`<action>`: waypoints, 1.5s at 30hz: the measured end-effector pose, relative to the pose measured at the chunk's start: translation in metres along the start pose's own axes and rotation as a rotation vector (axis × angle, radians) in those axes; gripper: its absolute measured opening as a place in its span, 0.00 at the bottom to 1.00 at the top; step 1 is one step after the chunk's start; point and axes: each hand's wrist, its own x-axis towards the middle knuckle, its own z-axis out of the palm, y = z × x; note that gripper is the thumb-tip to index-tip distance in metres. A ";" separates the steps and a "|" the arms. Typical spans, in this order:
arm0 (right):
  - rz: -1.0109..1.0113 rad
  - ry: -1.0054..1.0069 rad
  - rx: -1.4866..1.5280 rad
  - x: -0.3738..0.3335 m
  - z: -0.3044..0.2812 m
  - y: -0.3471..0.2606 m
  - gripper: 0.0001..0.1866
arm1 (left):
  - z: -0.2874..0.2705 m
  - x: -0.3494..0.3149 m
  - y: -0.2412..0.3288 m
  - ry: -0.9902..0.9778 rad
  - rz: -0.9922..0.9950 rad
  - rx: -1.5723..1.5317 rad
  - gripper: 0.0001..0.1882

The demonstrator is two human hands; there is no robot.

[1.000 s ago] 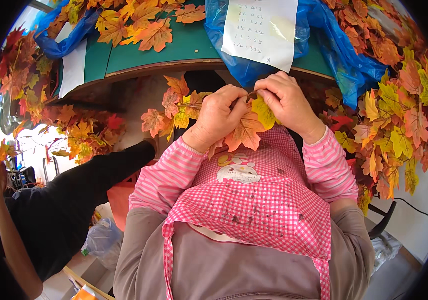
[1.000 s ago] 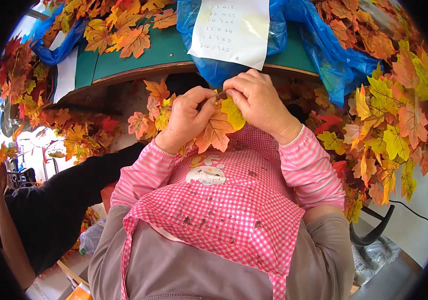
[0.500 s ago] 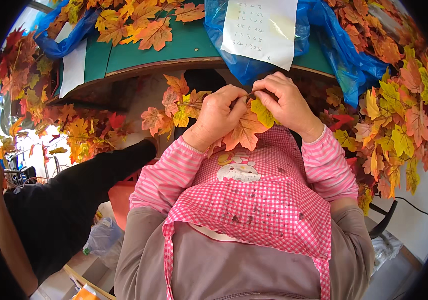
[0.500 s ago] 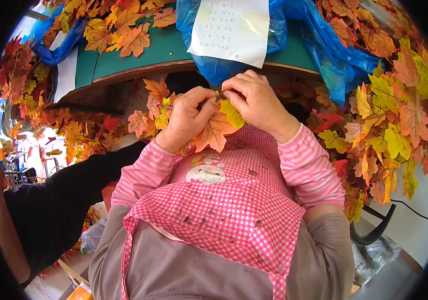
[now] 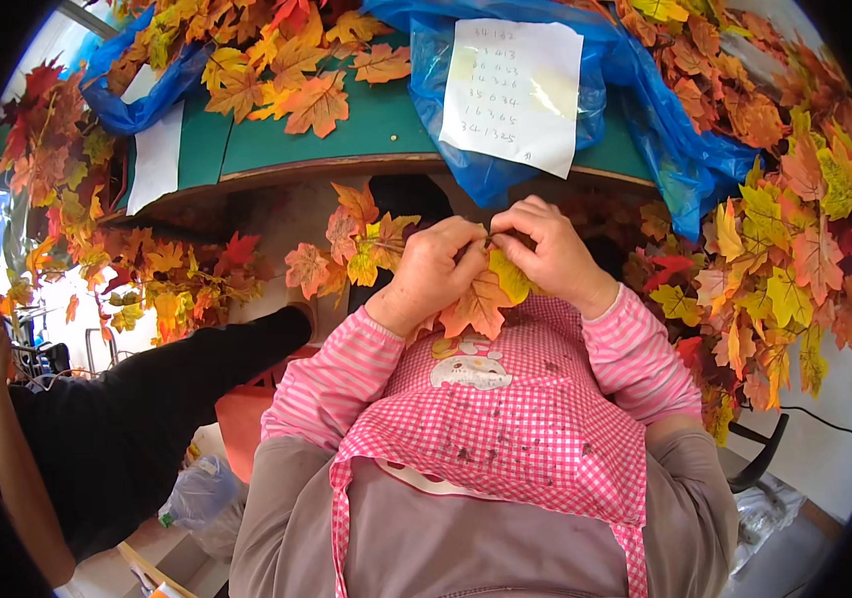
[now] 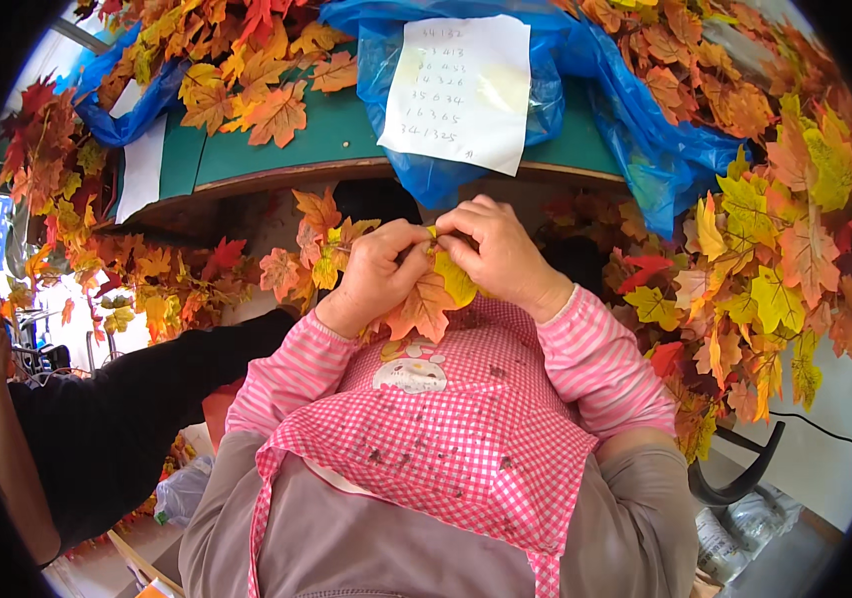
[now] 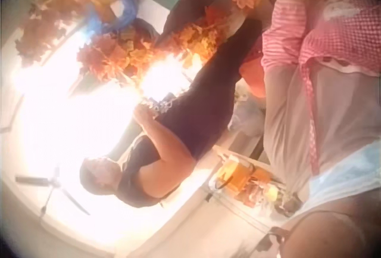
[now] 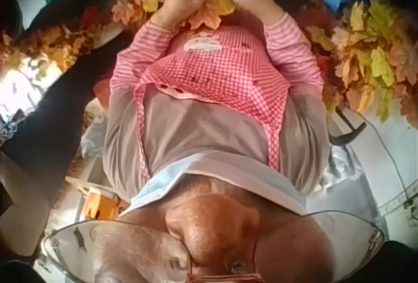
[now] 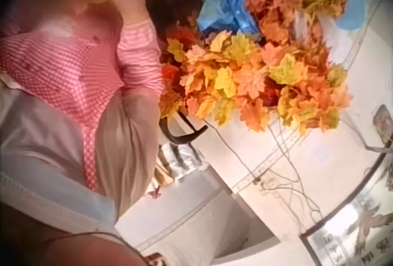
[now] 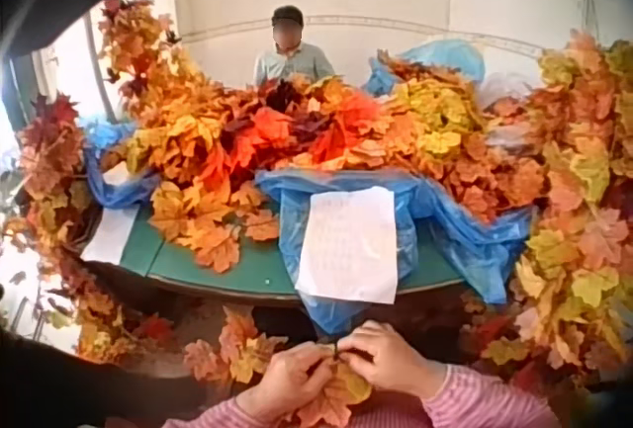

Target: The person strings together artificial maple leaves to create decorative garlands.

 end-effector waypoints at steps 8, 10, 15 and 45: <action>0.216 -0.011 0.362 -0.011 0.006 -0.008 0.06 | 0.002 -0.009 -0.002 -0.030 -0.022 -0.015 0.05; 0.197 -0.057 0.345 -0.014 0.007 -0.006 0.07 | 0.003 -0.015 0.000 -0.048 -0.043 -0.027 0.05; 0.182 -0.048 0.332 -0.018 0.010 -0.004 0.08 | 0.006 -0.019 -0.003 -0.045 -0.048 -0.047 0.06; 0.046 -0.082 0.183 0.004 0.010 0.003 0.08 | -0.002 -0.011 -0.012 -0.047 -0.121 -0.005 0.06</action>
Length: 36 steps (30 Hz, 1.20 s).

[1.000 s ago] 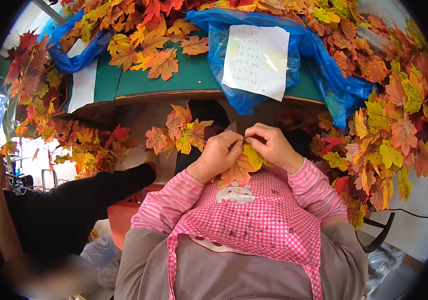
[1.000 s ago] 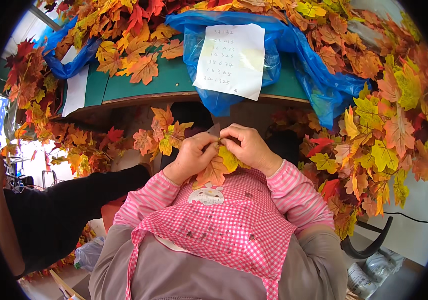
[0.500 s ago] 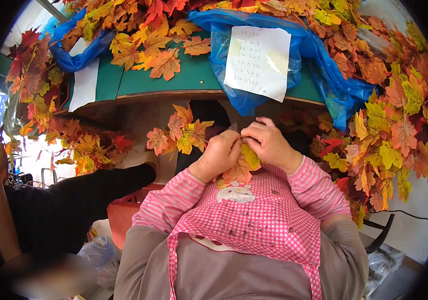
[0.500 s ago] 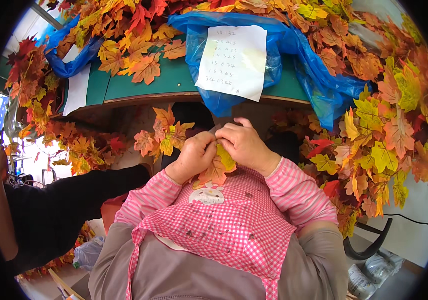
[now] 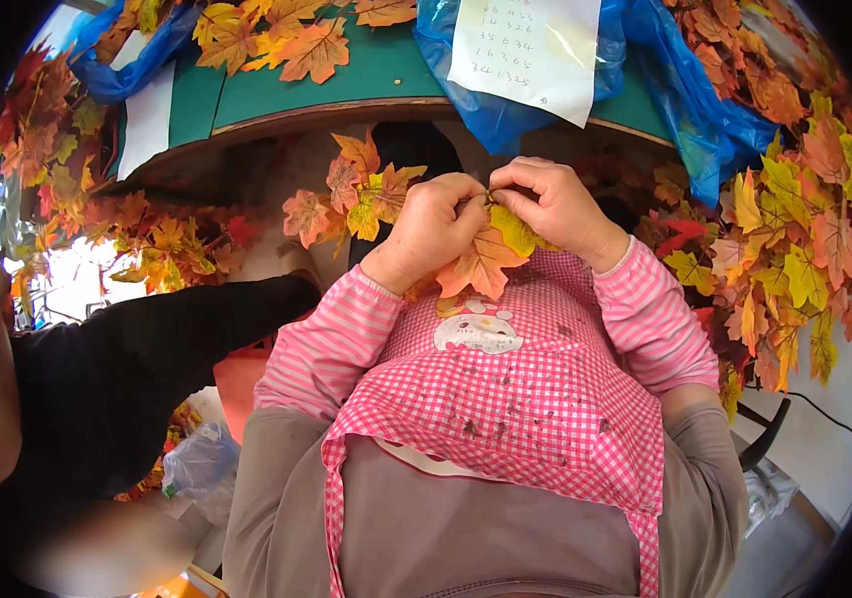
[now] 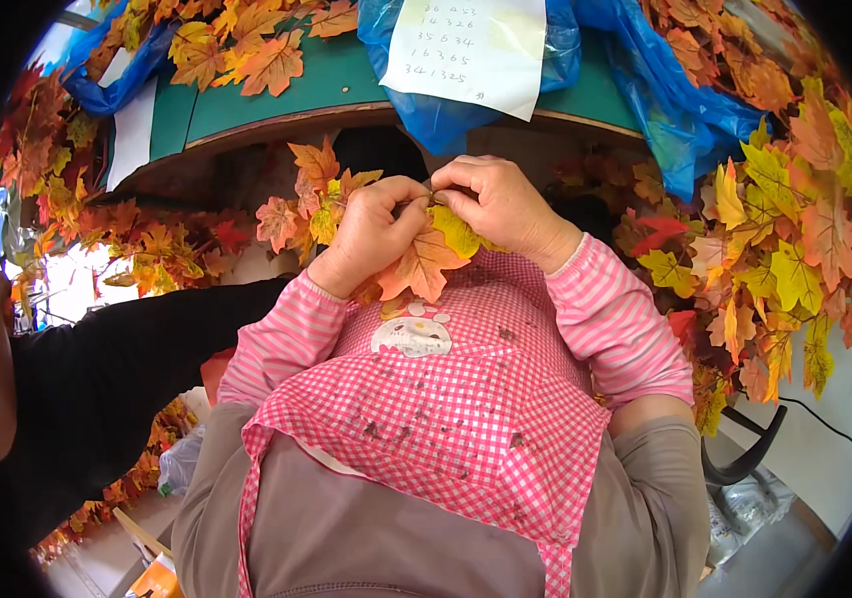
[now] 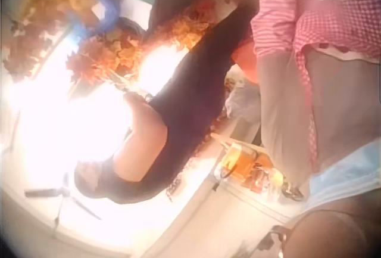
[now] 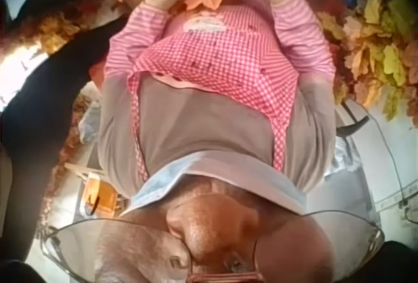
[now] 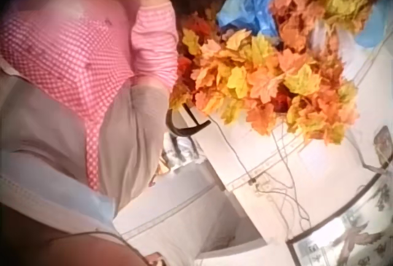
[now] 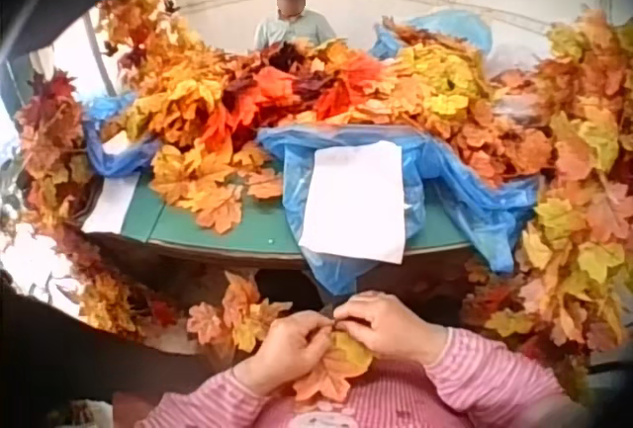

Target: The person strings together artificial maple leaves to create decorative garlands.

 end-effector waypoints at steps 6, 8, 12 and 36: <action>-0.011 0.030 -0.002 -0.007 0.008 0.004 0.08 | 0.004 -0.003 0.004 0.013 0.019 0.004 0.05; -0.040 0.058 -0.052 -0.006 0.009 0.006 0.07 | 0.004 -0.002 0.002 0.016 0.040 0.017 0.05; 0.051 0.066 -0.031 -0.006 0.011 0.004 0.06 | 0.001 -0.003 -0.003 -0.001 -0.023 -0.009 0.07; -0.278 0.065 -0.402 -0.032 0.043 -0.030 0.27 | -0.036 -0.005 0.011 0.005 -0.617 -0.707 0.08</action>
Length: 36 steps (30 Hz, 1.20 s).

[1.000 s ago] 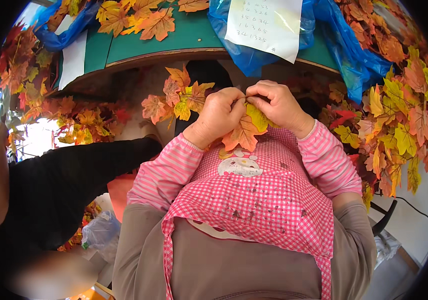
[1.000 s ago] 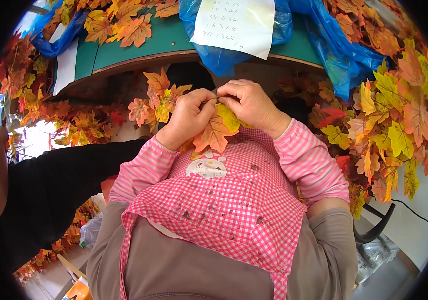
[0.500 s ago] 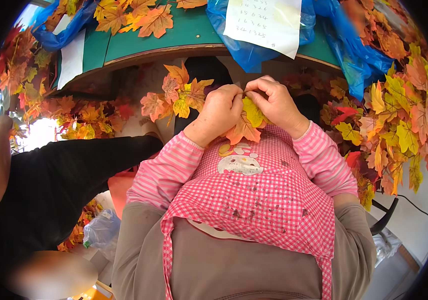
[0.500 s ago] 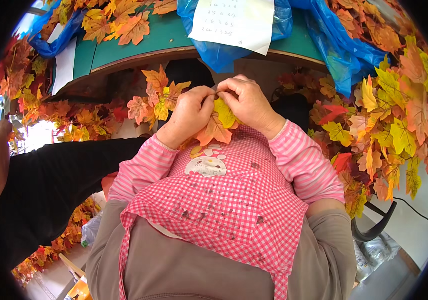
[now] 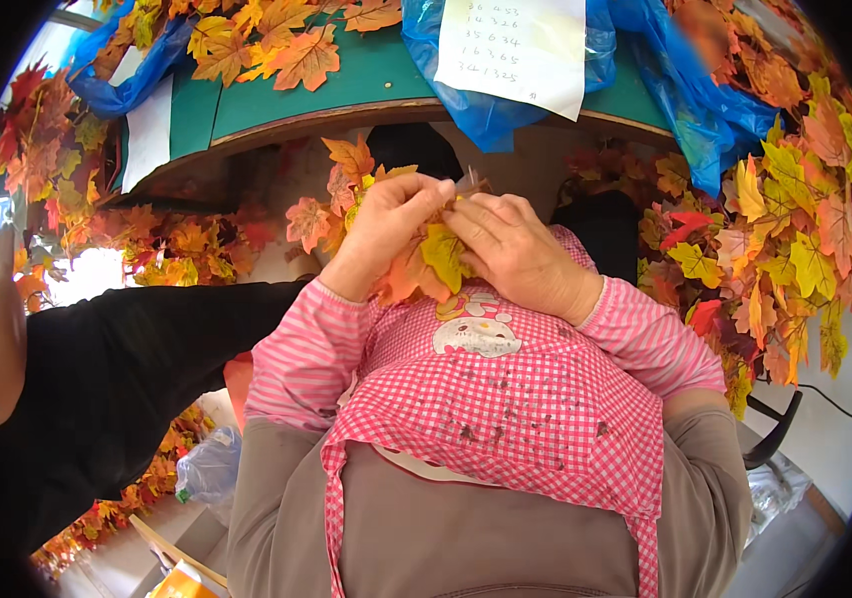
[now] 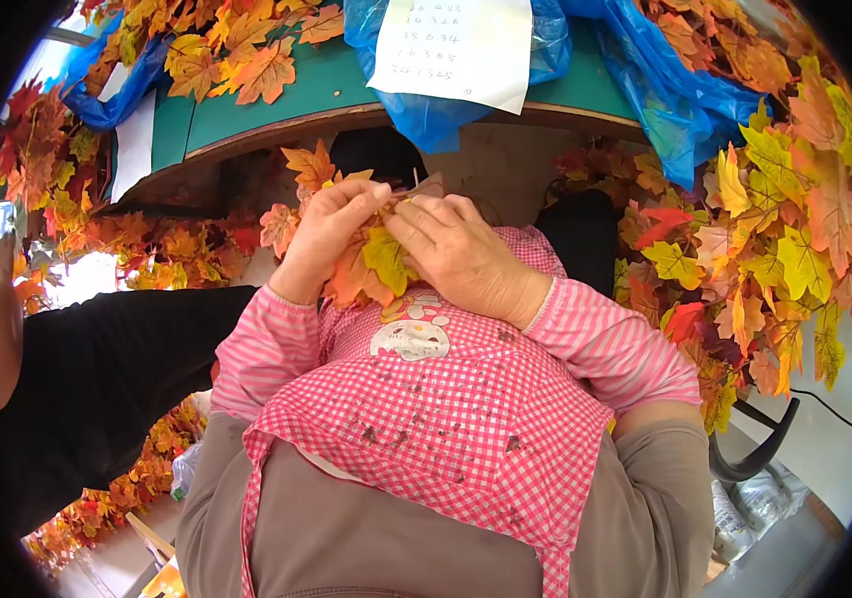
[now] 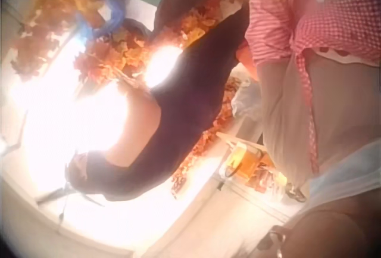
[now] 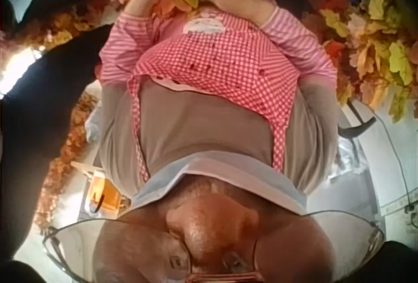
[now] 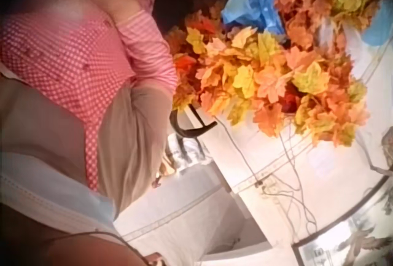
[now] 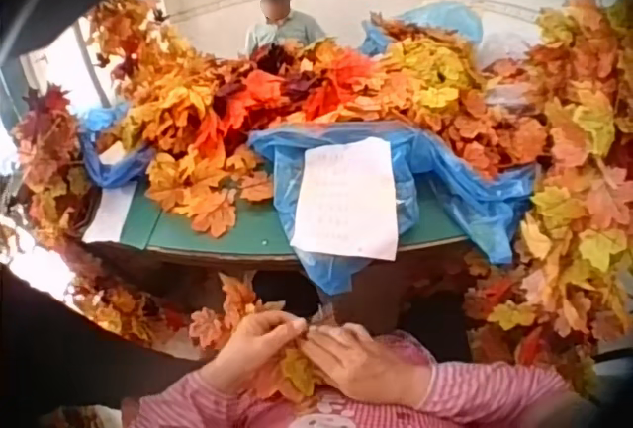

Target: The person strings together artificial maple leaves to create decorative garlands.

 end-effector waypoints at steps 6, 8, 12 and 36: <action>0.263 0.187 0.527 0.014 -0.025 0.011 0.08 | -0.022 -0.018 0.007 -0.078 0.106 0.279 0.06; 0.299 0.113 0.521 0.024 -0.027 0.025 0.10 | -0.025 -0.022 0.012 -0.075 0.153 0.289 0.06; 0.129 -0.171 0.438 0.035 -0.017 0.044 0.09 | -0.033 -0.027 0.021 -0.040 0.269 0.321 0.06; 0.025 0.241 0.151 0.026 -0.025 0.033 0.13 | 0.008 -0.023 0.037 0.125 0.874 1.027 0.14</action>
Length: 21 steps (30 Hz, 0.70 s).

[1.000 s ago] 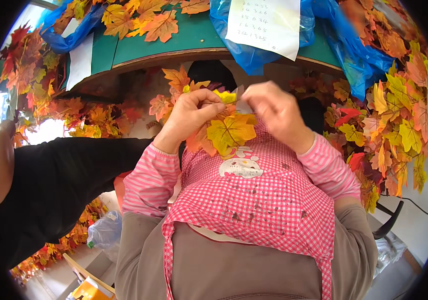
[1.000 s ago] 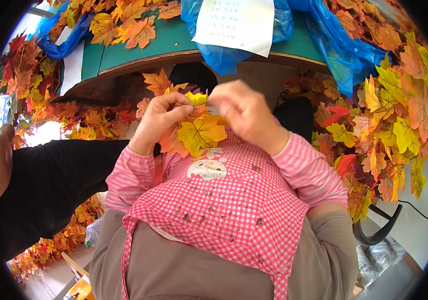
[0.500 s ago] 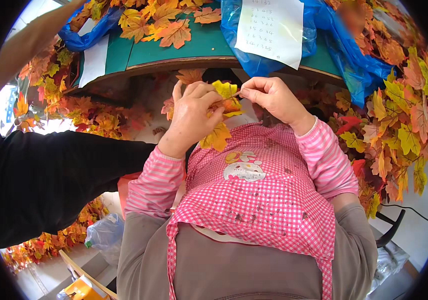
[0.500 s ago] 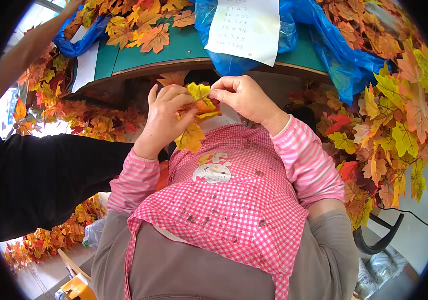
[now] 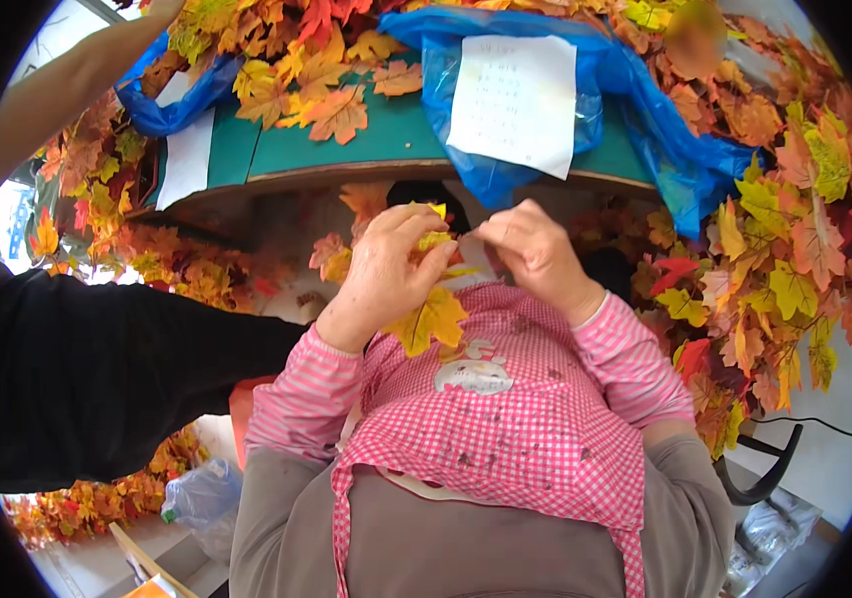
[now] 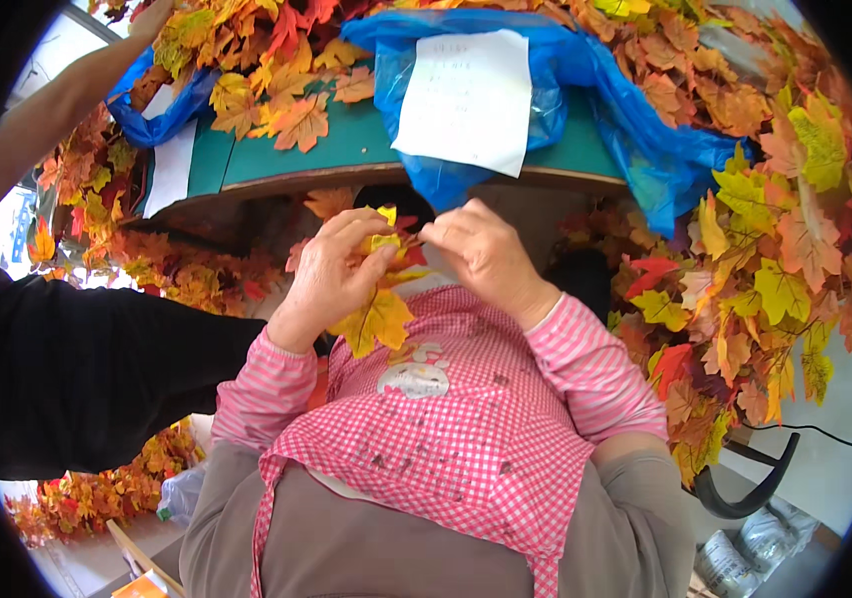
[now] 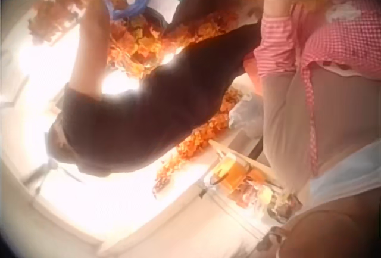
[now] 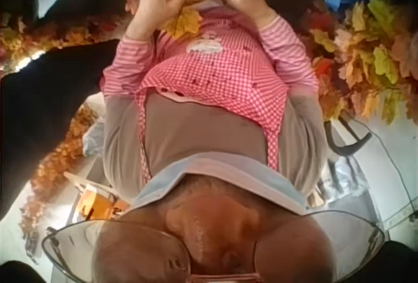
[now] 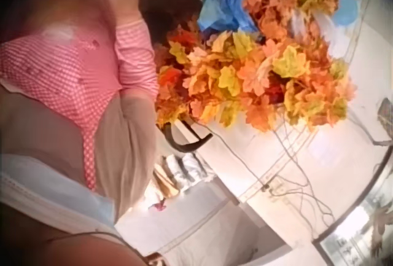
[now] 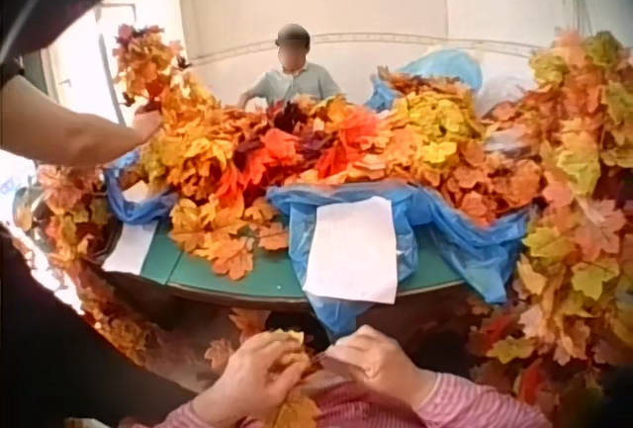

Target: The person strings together artificial maple leaves to create decorative garlands.

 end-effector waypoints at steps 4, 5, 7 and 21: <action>-0.010 -0.006 -0.068 -0.008 0.004 -0.008 0.12 | 0.002 0.005 0.023 -0.094 -0.061 0.011 0.15; -0.014 0.002 -0.073 -0.009 0.004 -0.010 0.12 | 0.004 0.006 0.028 -0.178 -0.140 0.029 0.16; -0.023 0.026 -0.078 -0.011 0.004 -0.009 0.12 | 0.014 0.003 0.022 -0.158 -0.202 -0.044 0.15; -0.081 -0.013 0.103 0.017 0.043 -0.013 0.12 | -0.043 -0.004 -0.002 -0.194 -0.308 -0.002 0.09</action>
